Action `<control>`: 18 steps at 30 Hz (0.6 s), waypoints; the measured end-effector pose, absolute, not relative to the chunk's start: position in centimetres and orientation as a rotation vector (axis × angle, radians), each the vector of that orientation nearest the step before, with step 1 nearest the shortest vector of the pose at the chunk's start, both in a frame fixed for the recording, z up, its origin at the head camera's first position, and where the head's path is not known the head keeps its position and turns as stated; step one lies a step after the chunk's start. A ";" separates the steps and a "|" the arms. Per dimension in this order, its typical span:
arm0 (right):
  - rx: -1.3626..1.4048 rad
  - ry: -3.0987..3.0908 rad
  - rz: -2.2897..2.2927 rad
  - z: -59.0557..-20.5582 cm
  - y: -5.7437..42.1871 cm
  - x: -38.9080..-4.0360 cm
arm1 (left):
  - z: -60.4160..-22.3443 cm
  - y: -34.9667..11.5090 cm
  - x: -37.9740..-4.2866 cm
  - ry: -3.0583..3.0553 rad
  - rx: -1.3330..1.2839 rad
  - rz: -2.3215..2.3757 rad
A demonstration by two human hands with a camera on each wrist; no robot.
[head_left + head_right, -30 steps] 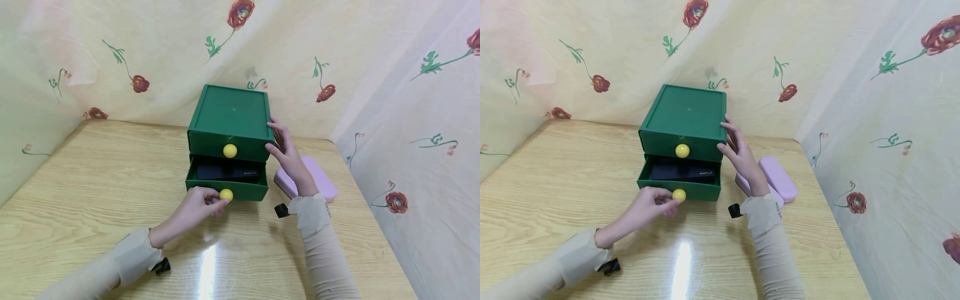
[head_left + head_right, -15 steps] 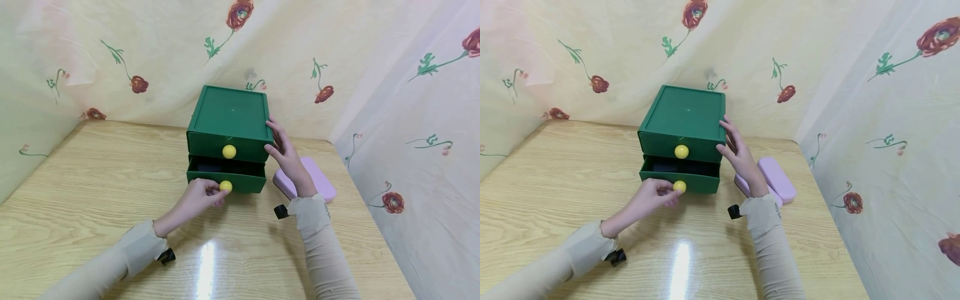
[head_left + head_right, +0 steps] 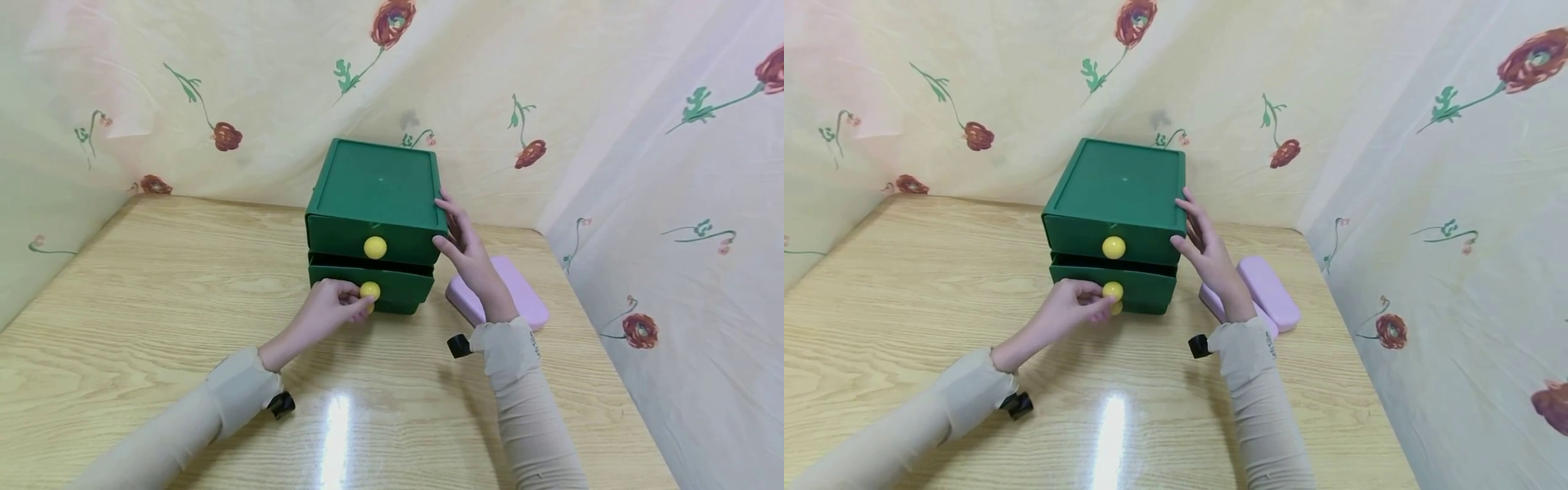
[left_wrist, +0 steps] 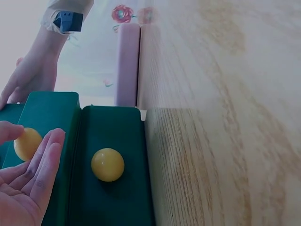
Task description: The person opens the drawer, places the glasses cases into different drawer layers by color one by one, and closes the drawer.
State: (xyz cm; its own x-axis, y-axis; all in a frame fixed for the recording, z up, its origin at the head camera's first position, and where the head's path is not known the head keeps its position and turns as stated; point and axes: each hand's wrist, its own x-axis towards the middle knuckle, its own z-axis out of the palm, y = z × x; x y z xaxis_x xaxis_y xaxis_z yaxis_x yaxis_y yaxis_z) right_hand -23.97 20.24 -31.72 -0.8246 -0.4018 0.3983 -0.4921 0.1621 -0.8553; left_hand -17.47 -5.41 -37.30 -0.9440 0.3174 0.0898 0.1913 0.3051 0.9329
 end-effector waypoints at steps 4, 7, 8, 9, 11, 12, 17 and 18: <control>0.896 -2.323 1.776 -31.8 20.2 -24.0 | -37.4 -5.3 -17.9 2.467 0.490 1.732; 0.898 -2.319 1.779 -31.7 20.2 -24.0 | -37.5 -5.3 -18.1 2.471 0.499 1.744; 0.899 -2.318 1.782 -31.7 20.2 -24.0 | -37.5 -5.2 -18.2 2.469 0.501 1.749; 0.900 -2.319 1.782 -31.7 20.2 -24.0 | -37.5 -5.2 -18.2 2.466 0.501 1.755; 0.902 -2.317 1.783 -31.7 20.3 -24.0 | -37.5 -5.2 -18.3 2.459 0.501 1.765; 0.903 -2.316 1.783 -31.8 20.3 -24.0 | -37.5 -5.2 -18.3 2.455 0.502 1.771; 0.901 -2.321 1.771 -31.8 20.3 -24.1 | -37.8 -5.2 -18.7 2.438 0.497 1.797; 0.901 -2.323 1.767 -31.9 20.3 -24.1 | -37.8 -5.2 -18.7 2.435 0.491 1.799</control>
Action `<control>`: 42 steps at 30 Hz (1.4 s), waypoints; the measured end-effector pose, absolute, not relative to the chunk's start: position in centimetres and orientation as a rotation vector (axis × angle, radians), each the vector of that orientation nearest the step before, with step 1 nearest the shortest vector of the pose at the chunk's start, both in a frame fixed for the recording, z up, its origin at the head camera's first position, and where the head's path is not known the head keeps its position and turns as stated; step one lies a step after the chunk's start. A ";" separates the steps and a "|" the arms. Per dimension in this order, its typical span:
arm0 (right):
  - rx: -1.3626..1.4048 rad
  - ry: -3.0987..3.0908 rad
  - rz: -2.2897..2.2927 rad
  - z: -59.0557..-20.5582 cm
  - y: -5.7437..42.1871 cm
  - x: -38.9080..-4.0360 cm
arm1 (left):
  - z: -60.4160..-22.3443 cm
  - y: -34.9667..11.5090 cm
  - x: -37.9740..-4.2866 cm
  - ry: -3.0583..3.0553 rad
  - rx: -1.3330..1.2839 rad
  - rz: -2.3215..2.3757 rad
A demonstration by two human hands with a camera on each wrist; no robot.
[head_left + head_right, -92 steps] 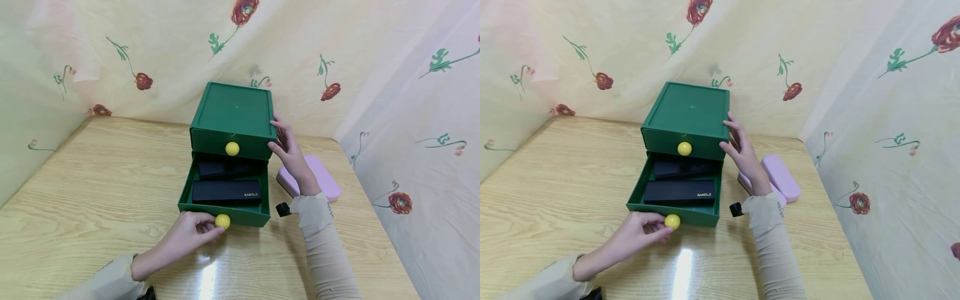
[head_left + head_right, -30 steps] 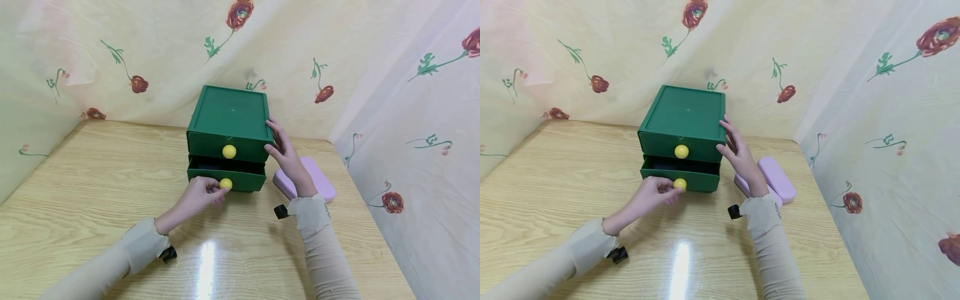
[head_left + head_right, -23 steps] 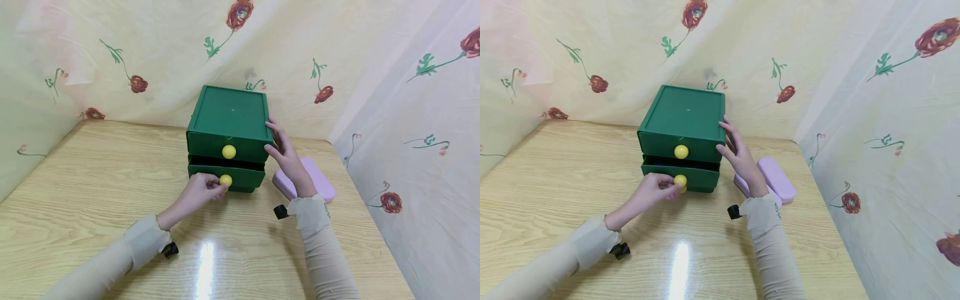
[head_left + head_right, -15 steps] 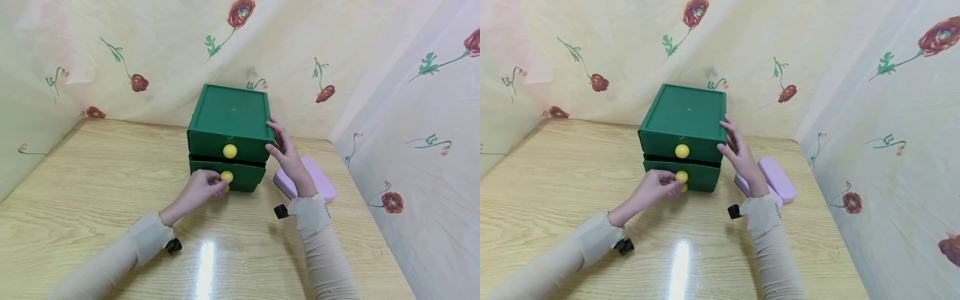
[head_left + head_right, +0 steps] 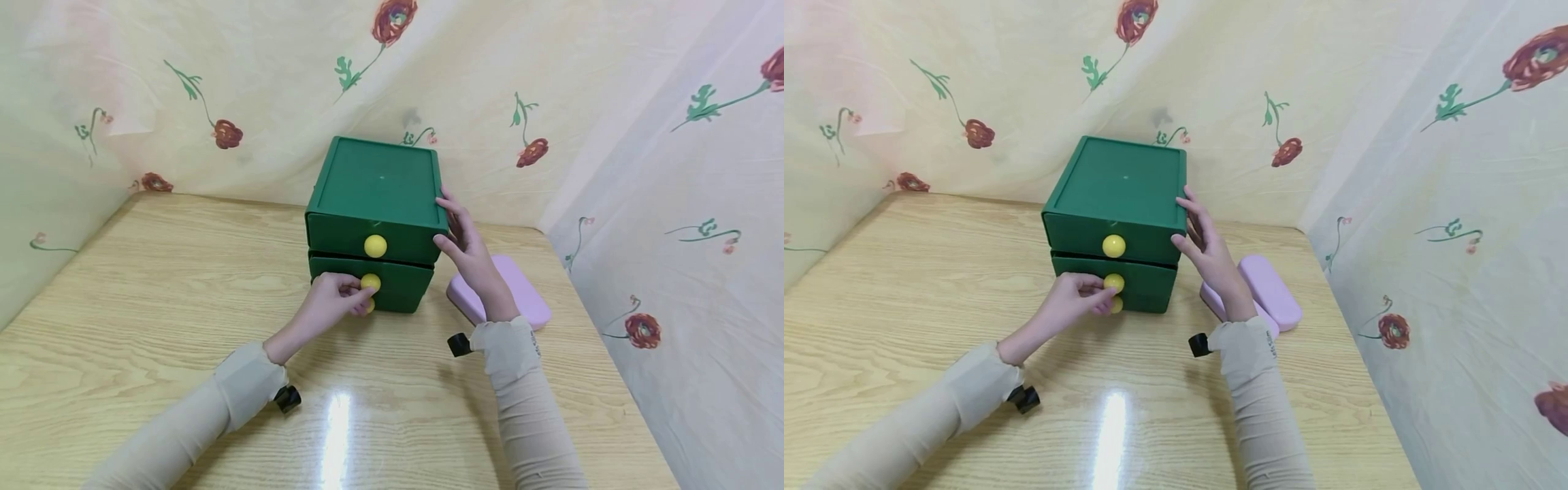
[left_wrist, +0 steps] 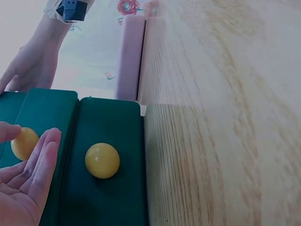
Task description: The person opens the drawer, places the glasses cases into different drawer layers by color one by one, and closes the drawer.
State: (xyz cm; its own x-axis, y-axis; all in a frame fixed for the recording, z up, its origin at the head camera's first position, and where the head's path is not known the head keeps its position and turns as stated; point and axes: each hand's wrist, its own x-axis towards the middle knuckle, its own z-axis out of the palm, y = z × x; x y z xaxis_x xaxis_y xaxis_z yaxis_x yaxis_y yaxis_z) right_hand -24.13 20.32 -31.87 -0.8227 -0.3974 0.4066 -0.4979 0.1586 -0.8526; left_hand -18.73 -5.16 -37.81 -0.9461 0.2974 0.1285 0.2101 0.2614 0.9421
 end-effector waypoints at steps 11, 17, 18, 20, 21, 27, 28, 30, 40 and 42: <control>0.912 -2.324 1.756 -31.9 20.1 -24.3 | -37.8 -5.4 -19.3 2.409 0.449 1.820; 0.912 -2.324 1.760 -31.9 19.9 -24.3 | -37.6 -5.5 -19.2 2.413 0.450 1.832; 0.907 -2.327 1.760 -31.8 19.9 -24.3 | -37.6 -5.5 -19.2 2.412 0.446 1.833; 0.897 -2.331 1.764 -31.8 19.9 -24.2 | -37.5 -5.4 -19.2 2.409 0.445 1.834; 0.896 -2.330 1.766 -31.7 19.9 -24.2 | -37.6 -5.4 -19.2 2.407 0.443 1.834; 0.902 -2.317 1.775 -31.9 20.0 -24.2 | -37.6 -5.5 -19.0 2.419 0.439 1.818; 0.900 -2.317 1.777 -31.9 20.1 -24.2 | -37.5 -5.5 -18.9 2.424 0.436 1.814; 0.897 -2.314 1.780 -32.0 20.2 -24.2 | -37.4 -5.7 -18.5 2.452 0.439 1.803; 0.907 -2.318 1.766 -32.0 20.4 -24.3 | -35.2 -7.9 -15.6 2.729 0.522 1.855; 0.910 -2.319 1.766 -32.0 20.4 -24.3 | -34.3 -8.4 -15.3 2.779 0.551 1.906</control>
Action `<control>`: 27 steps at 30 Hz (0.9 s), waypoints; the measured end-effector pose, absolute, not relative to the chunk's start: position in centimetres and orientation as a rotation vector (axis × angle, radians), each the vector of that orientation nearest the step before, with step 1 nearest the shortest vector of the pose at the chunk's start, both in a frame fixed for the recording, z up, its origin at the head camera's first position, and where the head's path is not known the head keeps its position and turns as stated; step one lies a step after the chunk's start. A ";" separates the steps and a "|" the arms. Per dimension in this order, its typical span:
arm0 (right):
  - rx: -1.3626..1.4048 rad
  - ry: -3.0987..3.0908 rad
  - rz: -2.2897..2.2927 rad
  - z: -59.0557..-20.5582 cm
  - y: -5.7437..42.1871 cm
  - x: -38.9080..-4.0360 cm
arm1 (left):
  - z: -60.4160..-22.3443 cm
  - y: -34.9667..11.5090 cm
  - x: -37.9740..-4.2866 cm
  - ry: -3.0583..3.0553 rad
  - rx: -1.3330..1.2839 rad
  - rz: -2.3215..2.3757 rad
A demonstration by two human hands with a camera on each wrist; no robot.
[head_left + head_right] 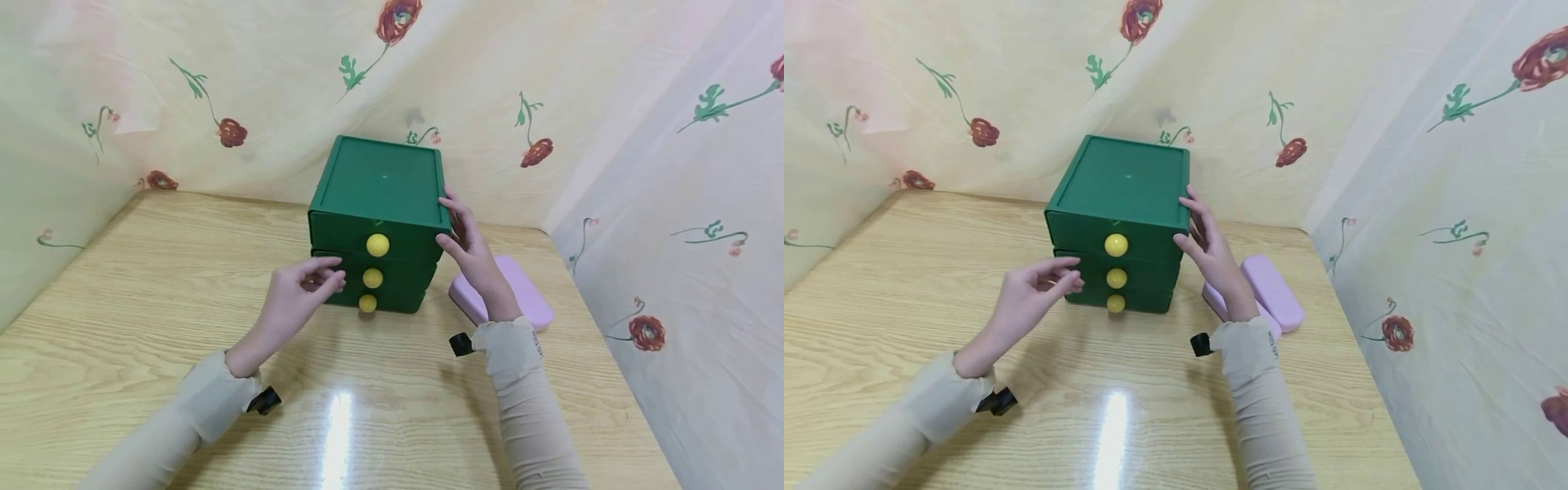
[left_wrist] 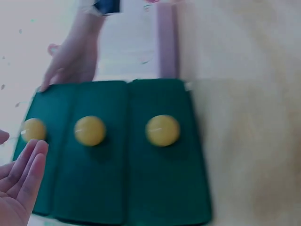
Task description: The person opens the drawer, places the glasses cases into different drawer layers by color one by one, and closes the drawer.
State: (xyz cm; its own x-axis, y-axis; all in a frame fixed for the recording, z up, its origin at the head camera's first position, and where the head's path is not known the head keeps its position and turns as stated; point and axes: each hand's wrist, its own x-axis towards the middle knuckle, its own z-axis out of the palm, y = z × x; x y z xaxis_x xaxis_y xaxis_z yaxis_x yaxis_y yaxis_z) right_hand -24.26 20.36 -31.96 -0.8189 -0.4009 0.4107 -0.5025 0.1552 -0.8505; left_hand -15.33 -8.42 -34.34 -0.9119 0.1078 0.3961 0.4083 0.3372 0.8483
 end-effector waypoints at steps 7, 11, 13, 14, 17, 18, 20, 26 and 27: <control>0.910 -2.318 1.765 -32.0 20.3 -24.3 | -32.1 -9.4 -15.1 -2.162 -0.474 -1.560; 0.914 -2.316 1.769 -32.0 20.3 -24.3 | -31.3 -9.7 -15.3 -2.015 -0.556 -1.510; 0.913 -2.316 1.775 -32.0 20.3 -24.2 | -30.9 -9.9 -15.6 -1.924 -0.627 -1.493; 0.912 -2.317 1.776 -32.0 20.3 -24.2 | -30.7 -10.0 -15.8 -1.885 -0.662 -1.487; 0.914 -2.315 1.775 -32.0 20.3 -24.3 | -30.2 -10.5 -16.8 -1.792 -0.745 -1.480; 0.915 -2.315 1.773 -31.9 20.3 -24.3 | -30.1 -10.6 -17.1 -1.777 -0.756 -1.473; 0.921 -2.313 1.769 -31.9 20.3 -24.3 | -29.9 -11.0 -17.8 -1.775 -0.761 -1.448; 0.923 -2.313 1.770 -31.9 20.4 -24.3 | -30.0 -11.8 -19.9 -1.883 -0.719 -1.445; 0.920 -2.315 1.772 -31.9 20.4 -24.3 | -30.0 -11.9 -20.1 -1.908 -0.711 -1.472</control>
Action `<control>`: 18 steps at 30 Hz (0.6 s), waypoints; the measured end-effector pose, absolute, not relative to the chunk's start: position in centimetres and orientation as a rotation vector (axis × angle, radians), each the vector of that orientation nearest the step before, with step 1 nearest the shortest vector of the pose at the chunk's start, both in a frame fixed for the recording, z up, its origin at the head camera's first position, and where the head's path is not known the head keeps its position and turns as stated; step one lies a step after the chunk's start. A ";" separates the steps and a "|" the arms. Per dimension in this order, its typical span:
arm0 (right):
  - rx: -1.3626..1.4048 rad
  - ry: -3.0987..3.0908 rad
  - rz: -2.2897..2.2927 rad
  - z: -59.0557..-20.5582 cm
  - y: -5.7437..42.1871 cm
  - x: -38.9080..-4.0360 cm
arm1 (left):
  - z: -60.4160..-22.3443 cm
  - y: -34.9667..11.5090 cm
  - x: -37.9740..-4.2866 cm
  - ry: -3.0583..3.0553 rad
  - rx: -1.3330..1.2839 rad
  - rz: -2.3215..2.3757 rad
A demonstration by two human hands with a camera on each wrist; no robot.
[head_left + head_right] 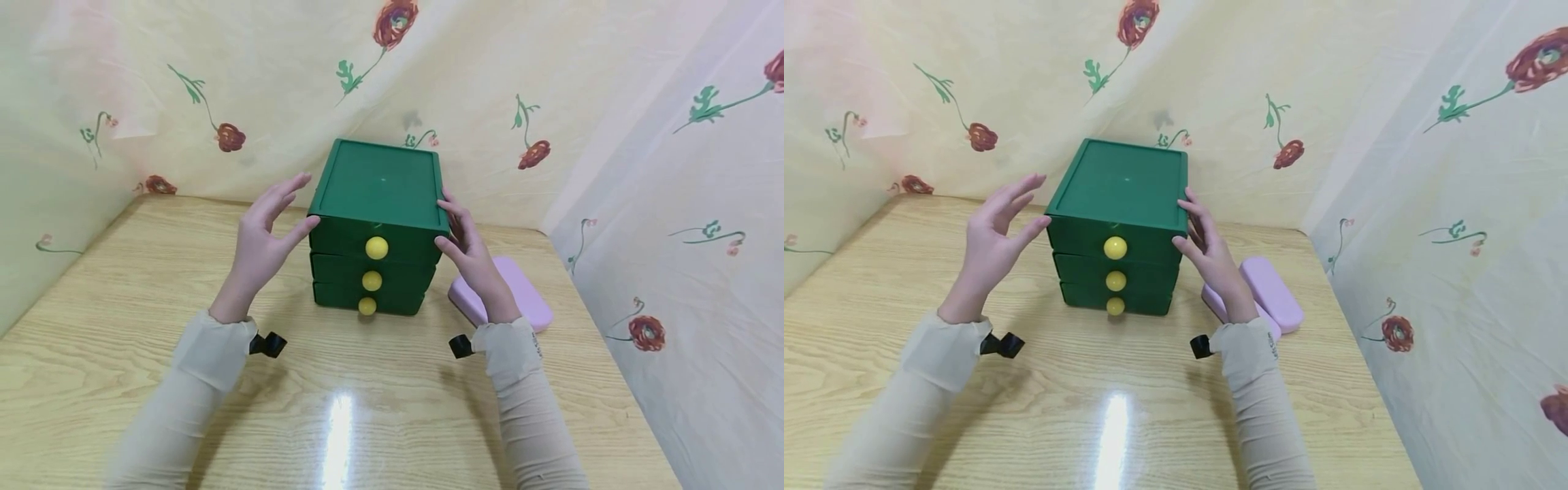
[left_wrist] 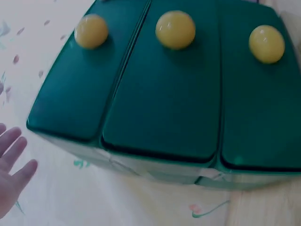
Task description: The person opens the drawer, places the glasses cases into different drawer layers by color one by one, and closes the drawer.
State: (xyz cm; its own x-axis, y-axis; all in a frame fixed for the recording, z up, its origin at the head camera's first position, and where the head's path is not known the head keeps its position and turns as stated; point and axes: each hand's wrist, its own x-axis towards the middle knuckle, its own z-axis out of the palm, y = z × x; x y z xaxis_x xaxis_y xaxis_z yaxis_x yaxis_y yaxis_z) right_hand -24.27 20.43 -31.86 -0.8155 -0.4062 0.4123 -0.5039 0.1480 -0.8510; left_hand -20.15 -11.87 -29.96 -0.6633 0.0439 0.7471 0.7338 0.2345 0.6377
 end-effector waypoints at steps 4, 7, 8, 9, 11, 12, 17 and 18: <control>0.912 -2.320 1.768 -31.9 20.5 -24.3 | -29.7 -12.3 -21.2 -2.013 -0.697 -1.586; 0.914 -2.313 1.767 -31.9 20.5 -24.3 | -29.5 -12.7 -21.7 -2.098 -0.702 -1.640; 0.916 -2.310 1.769 -31.9 20.5 -24.3 | -29.4 -12.8 -21.8 -2.122 -0.705 -1.653; 0.919 -2.308 1.772 -31.9 20.5 -24.3 | -29.4 -12.9 -21.8 -2.149 -0.704 -1.664; 0.926 -2.302 1.778 -31.9 20.4 -24.3 | -29.4 -13.1 -21.9 -2.179 -0.700 -1.684; 0.929 -2.302 1.780 -31.9 20.4 -24.3 | -29.5 -13.1 -21.9 -2.188 -0.696 -1.697; 0.925 -2.305 1.783 -31.9 20.4 -24.2 | -29.7 -13.0 -22.1 -2.235 -0.677 -1.726; 0.922 -2.307 1.783 -31.9 20.4 -24.2 | -29.7 -13.0 -22.1 -2.245 -0.674 -1.729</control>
